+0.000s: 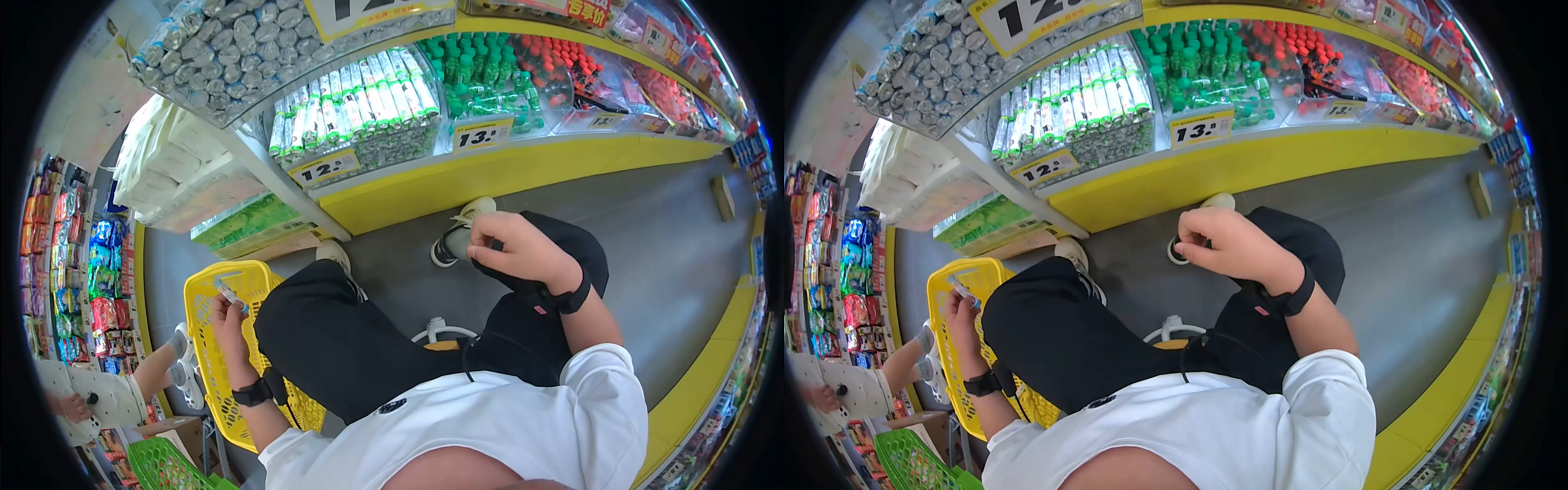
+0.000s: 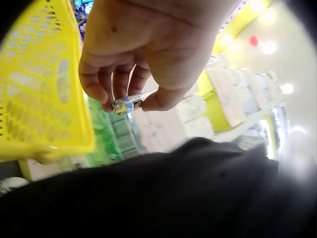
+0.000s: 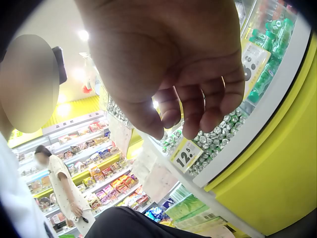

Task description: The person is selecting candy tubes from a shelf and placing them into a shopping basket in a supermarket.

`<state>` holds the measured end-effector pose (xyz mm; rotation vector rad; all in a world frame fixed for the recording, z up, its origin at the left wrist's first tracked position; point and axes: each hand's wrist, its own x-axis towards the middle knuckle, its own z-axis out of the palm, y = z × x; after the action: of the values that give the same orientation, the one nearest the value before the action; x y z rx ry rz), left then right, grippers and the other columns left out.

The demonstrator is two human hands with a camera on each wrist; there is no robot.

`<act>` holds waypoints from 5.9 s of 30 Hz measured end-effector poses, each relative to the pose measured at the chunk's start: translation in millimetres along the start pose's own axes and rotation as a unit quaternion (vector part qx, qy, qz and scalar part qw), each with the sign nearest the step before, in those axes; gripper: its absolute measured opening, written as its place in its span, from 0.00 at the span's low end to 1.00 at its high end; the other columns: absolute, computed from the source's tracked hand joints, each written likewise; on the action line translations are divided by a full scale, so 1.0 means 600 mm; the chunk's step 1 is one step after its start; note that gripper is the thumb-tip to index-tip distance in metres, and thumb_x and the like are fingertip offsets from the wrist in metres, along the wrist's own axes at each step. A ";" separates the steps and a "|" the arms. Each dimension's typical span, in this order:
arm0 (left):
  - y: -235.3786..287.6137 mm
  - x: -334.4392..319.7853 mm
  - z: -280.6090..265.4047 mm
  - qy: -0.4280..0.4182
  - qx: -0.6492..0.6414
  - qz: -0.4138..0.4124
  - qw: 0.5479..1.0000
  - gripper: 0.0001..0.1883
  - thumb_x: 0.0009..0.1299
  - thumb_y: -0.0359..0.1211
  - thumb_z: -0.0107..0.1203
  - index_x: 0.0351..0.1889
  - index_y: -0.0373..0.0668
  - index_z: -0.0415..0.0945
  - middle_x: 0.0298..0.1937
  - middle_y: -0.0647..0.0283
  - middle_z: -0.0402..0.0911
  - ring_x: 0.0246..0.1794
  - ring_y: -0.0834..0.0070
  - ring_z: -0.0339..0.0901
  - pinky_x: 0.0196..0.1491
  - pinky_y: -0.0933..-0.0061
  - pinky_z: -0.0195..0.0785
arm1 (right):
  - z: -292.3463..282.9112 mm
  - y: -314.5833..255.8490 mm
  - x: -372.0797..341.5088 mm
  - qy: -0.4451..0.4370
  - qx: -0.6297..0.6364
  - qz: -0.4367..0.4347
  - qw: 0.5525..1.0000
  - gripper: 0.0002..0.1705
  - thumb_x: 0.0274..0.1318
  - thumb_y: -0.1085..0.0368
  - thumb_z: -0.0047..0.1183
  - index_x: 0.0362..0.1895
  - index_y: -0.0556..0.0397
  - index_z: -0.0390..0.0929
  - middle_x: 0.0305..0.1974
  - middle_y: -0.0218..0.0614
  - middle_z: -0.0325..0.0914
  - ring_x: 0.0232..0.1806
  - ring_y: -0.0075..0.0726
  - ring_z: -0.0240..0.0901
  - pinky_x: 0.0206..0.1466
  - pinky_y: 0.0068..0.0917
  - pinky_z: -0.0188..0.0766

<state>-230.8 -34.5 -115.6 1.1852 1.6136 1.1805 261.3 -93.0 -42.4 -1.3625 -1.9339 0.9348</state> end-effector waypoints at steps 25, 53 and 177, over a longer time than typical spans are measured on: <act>0.280 -0.121 0.311 -0.458 -0.221 -0.080 0.857 0.14 0.66 0.28 0.53 0.50 0.41 0.70 0.38 0.70 0.74 0.37 0.85 0.70 0.41 0.81 0.61 | 0.001 -0.127 0.064 0.098 -0.125 -0.283 0.946 0.30 0.41 0.56 0.65 0.49 0.51 0.69 0.59 0.50 0.62 0.55 0.57 0.64 0.55 0.44 0.62; 0.279 -0.091 0.323 -0.444 -0.310 -0.128 0.831 0.12 0.68 0.38 0.47 0.43 0.42 0.70 0.33 0.68 0.73 0.33 0.80 0.68 0.40 0.79 0.60 | -0.076 -0.166 0.125 0.068 -0.127 -0.326 0.934 0.32 0.37 0.56 0.67 0.48 0.51 0.70 0.53 0.48 0.67 0.54 0.55 0.66 0.55 0.44 0.63; 0.289 -0.095 0.195 -0.269 -0.215 0.144 0.928 0.08 0.68 0.31 0.43 0.37 0.37 0.71 0.31 0.66 0.71 0.34 0.81 0.66 0.41 0.81 0.58 | -0.159 -0.329 0.154 0.152 -0.172 -0.401 0.887 0.07 0.48 0.70 0.55 0.30 0.58 0.71 0.28 0.36 0.72 0.31 0.38 0.70 0.38 0.31 0.67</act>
<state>-67.1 -41.5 26.6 1.3252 0.7414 1.1742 202.4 -30.7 179.7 -0.6666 -2.1639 -0.0250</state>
